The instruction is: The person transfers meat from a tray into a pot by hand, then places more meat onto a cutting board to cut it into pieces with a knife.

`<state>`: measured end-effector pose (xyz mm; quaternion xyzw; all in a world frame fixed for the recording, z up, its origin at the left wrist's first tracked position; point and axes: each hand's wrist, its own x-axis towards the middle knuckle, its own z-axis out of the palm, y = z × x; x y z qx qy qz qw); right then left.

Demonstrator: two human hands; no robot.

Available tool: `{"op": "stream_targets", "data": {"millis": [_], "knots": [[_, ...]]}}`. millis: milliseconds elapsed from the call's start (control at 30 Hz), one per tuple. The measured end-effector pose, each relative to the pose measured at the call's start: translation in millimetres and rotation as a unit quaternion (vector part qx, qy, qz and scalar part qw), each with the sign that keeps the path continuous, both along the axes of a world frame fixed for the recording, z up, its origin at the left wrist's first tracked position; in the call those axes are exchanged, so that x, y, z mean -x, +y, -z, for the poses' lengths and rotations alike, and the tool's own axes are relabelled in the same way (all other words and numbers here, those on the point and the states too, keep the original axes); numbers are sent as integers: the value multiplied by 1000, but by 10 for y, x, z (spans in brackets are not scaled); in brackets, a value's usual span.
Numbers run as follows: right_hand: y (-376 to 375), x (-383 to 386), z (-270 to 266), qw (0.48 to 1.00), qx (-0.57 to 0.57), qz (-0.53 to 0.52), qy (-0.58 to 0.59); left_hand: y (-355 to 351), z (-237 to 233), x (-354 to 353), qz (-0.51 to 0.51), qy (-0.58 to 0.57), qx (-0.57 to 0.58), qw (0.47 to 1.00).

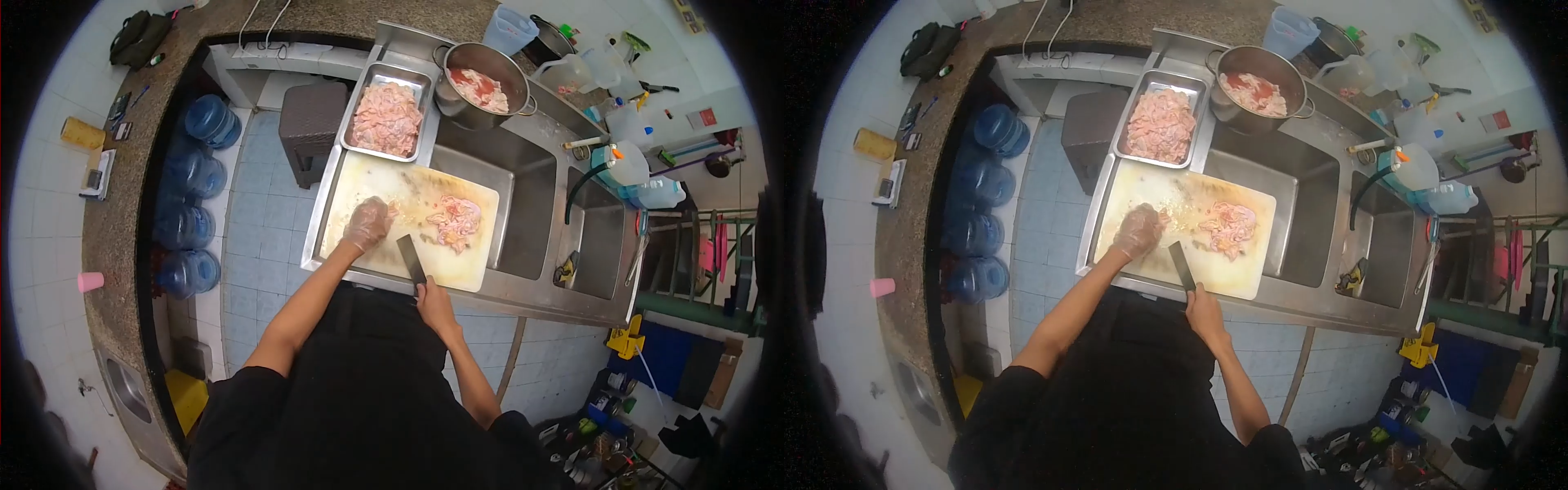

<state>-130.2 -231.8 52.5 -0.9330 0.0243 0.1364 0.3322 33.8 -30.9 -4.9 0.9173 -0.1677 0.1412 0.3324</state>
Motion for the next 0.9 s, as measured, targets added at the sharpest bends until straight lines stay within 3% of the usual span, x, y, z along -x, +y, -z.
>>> {"op": "stream_targets", "data": {"millis": [67, 167, 233, 267, 300, 367, 400, 467, 500, 567, 633, 667, 733, 800, 833, 900], "knots": [[-49, 43, -79, 999, 5, 31, 10, -41, 216, -136, -18, 101, -7, 995], [-135, 100, -79, 997, 8, 74, 17, 78, 107, -322, -31, 76, 62, 995], [-169, 87, -82, 996, 4, 92, 16, 98, -284, -514, -121, 176, 140, 967], [-169, 94, -117, 995, 0, 104, -11, 85, -640, -644, -146, 310, 260, 903], [-172, 100, -135, 993, -4, 114, -39, 161, -821, -799, -105, 286, 198, 932], [-212, 63, -124, 992, 9, 127, -20, 148, -1001, -1205, -72, 247, 423, 869], [-225, 52, -121, 991, 21, 135, -2, 175, -866, -1413, -70, 248, 422, 869], [-247, 42, -148, 989, 20, 145, -3, 216, -502, -1703, -39, 194, 213, 957], [-269, 30, -160, 988, 18, 152, -4, 124, -694, -1560, -120, 103, -51, 986], [-332, 59, -124, 987, 10, 159, -16, -128, -831, -1265, -82, 123, -105, 983], [-355, 78, -121, 986, 0, 166, -26, -360, -196, -1055, 87, 45, -37, 995], [-359, 100, -146, 984, 0, 179, -11, -498, -71, -930, 209, 86, -102, 969], [-386, 152, -153, 981, 3, 192, 5, -827, -111, -595, 251, 92, -184, 946], [-390, 215, -132, 981, -2, 194, -18, -986, 105, -485, 210, 173, -45, 961], [-393, 246, -138, 980, 0, 197, -17, -1005, 126, -465, 213, 174, -45, 960], [-399, 314, -158, 979, -9, 200, -28, -1010, 32, -426, 212, 191, 69, 956]]}}
